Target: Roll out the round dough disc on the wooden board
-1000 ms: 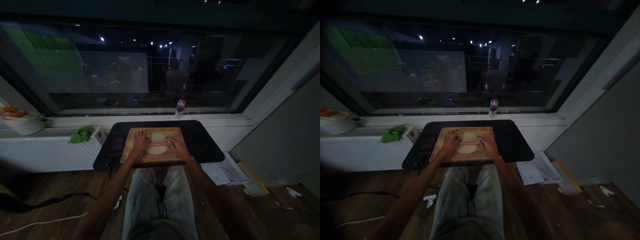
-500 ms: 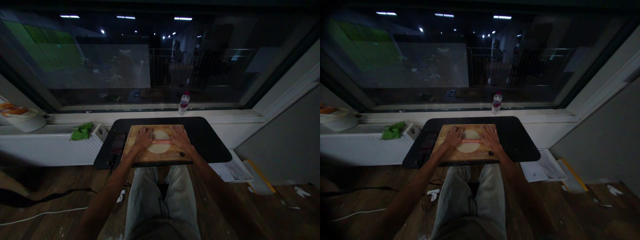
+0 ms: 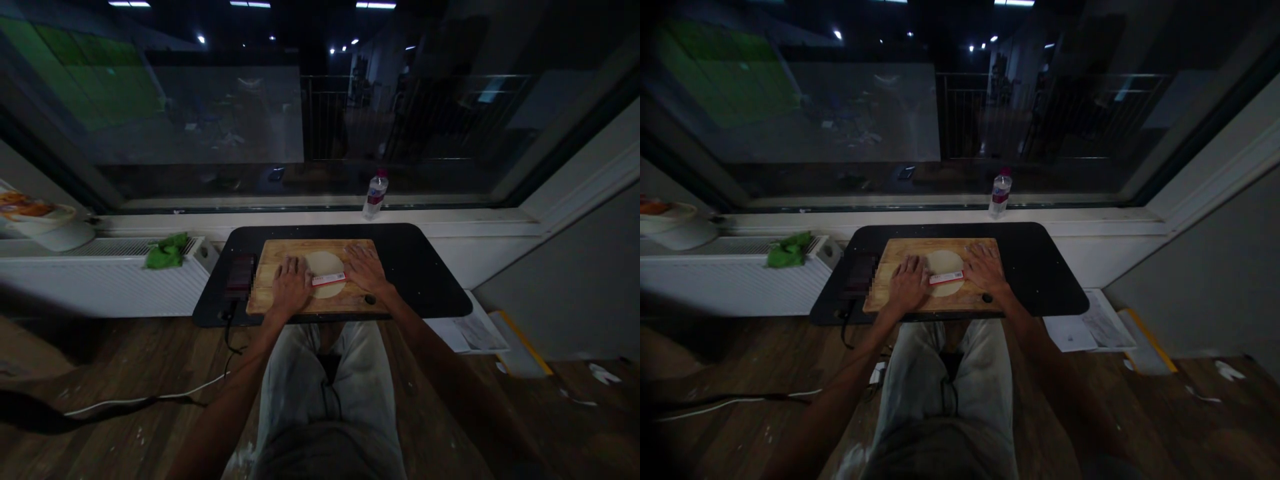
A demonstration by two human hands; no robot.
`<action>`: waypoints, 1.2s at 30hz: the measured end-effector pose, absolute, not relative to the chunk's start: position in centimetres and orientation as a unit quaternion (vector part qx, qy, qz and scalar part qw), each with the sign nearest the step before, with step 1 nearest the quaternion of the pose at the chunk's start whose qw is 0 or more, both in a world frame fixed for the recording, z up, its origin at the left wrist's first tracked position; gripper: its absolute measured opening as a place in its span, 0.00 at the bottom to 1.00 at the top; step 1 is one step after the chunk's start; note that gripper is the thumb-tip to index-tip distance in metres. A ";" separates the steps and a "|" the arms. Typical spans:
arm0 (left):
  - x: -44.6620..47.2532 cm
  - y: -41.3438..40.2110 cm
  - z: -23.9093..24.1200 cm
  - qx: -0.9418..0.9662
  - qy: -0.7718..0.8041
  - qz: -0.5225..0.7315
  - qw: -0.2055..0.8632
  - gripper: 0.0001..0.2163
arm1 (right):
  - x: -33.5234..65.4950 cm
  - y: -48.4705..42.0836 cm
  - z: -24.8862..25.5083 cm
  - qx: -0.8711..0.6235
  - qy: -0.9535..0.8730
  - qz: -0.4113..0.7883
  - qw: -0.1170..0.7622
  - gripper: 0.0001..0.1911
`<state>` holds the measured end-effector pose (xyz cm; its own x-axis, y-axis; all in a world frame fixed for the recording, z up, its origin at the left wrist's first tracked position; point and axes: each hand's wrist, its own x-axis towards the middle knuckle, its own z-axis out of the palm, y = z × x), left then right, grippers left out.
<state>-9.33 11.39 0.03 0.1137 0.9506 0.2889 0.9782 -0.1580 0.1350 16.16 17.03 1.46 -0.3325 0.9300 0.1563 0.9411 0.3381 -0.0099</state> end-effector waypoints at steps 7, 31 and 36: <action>-8.9 9.5 -0.2 -0.745 -0.643 -0.170 0.047 0.28 | 16.3 14.7 0.8 -0.576 -0.809 -0.063 0.099 0.28; -10.3 12.5 0.4 -0.798 -0.577 -0.169 0.030 0.25 | 14.9 8.7 0.1 -0.625 -0.754 -0.100 0.175 0.30; -10.7 17.0 1.3 -0.823 -0.553 -0.129 0.019 0.26 | 13.9 9.1 1.6 -0.645 -0.745 -0.084 0.147 0.30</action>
